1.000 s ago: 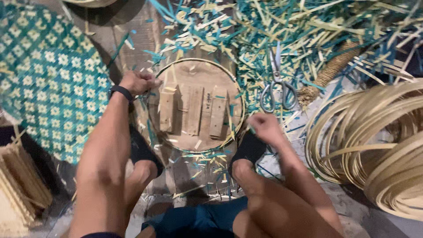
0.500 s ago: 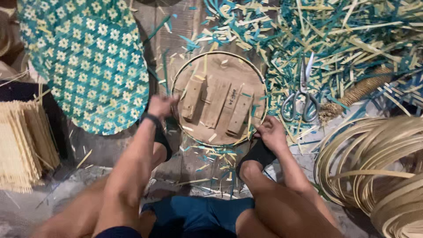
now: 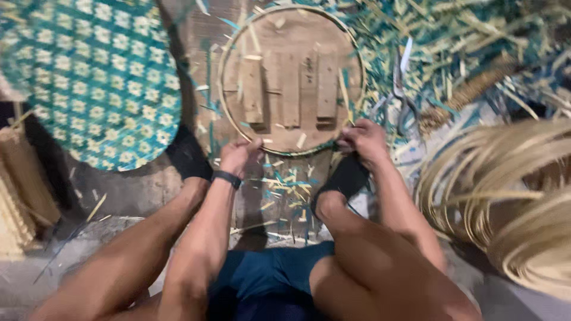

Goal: The person trims the excess woven material around the edge of a round basket using scissors. They repeatedly flip the basket, cut the protruding strips, and stack the finished baskets.

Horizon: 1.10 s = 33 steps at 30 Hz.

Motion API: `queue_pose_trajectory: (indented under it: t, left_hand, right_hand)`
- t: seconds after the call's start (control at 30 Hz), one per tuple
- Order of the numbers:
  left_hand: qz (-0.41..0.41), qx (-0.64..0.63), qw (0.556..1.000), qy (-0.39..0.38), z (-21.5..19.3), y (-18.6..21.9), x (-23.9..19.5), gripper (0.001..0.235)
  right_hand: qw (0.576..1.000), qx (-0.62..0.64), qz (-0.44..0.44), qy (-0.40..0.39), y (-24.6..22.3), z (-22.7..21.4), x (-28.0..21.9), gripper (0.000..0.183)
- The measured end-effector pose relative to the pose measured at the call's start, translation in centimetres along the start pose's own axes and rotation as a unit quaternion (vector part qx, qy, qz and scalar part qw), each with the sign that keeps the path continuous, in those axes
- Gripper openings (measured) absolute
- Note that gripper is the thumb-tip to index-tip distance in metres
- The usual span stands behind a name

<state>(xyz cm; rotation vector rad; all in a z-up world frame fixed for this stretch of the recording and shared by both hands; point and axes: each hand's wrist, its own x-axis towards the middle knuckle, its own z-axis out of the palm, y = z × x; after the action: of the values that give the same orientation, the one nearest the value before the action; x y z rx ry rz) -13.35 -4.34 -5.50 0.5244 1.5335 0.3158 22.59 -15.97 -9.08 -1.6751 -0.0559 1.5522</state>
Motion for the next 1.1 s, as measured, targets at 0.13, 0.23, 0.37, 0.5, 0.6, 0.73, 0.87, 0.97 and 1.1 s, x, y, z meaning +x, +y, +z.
queue_pose_trajectory:
  t: [0.13, 0.23, 0.37, 0.5, 0.6, 0.73, 0.87, 0.97, 1.1]
  left_hand:
    - [-0.043, -0.149, 0.987, -0.05, 1.3, -3.3, -0.9, 0.015]
    - [0.002, -0.151, 0.988, -0.021, 1.6, -4.1, -0.3, 0.012]
    - [0.029, -0.099, 0.993, 0.049, 1.8, -3.5, 0.1, 0.016]
    - [0.027, -0.182, 0.982, 0.035, 1.0, 0.4, 0.1, 0.016]
    - [0.032, -0.153, 0.987, -0.035, 0.7, 5.3, -2.4, 0.021]
    - [0.305, 0.099, 0.945, 0.061, 2.0, 12.5, -9.6, 0.028]
    - [0.548, 0.235, 0.802, 0.038, 4.8, 17.9, -16.6, 0.035]
    - [0.59, 0.222, 0.776, -0.013, 7.3, 18.9, -19.0, 0.046]
    - [0.59, 0.245, 0.77, -0.017, 8.1, 18.7, -17.9, 0.052]
  right_hand:
    - [0.998, 0.033, -0.042, 0.029, 2.1, 1.3, -0.3, 0.017]
    - [0.997, 0.036, -0.051, 0.047, 2.6, 2.0, -0.3, 0.019]
    - [0.995, 0.045, -0.09, 0.004, 0.6, 2.1, -1.3, 0.028]
    - [0.911, -0.249, -0.302, 0.132, -4.8, 3.7, -4.4, 0.054]
    - [0.876, -0.279, -0.376, 0.117, -10.6, 6.7, -7.3, 0.058]
    - [0.929, -0.106, -0.339, -0.106, -16.8, 12.4, -10.1, 0.064]
    - [0.947, 0.123, -0.224, -0.196, -18.8, 14.4, -11.5, 0.055]
    - [0.933, 0.234, -0.212, -0.173, -17.4, 13.7, -12.2, 0.051]
    - [0.911, 0.307, -0.175, -0.215, -14.8, 9.4, -13.0, 0.058]
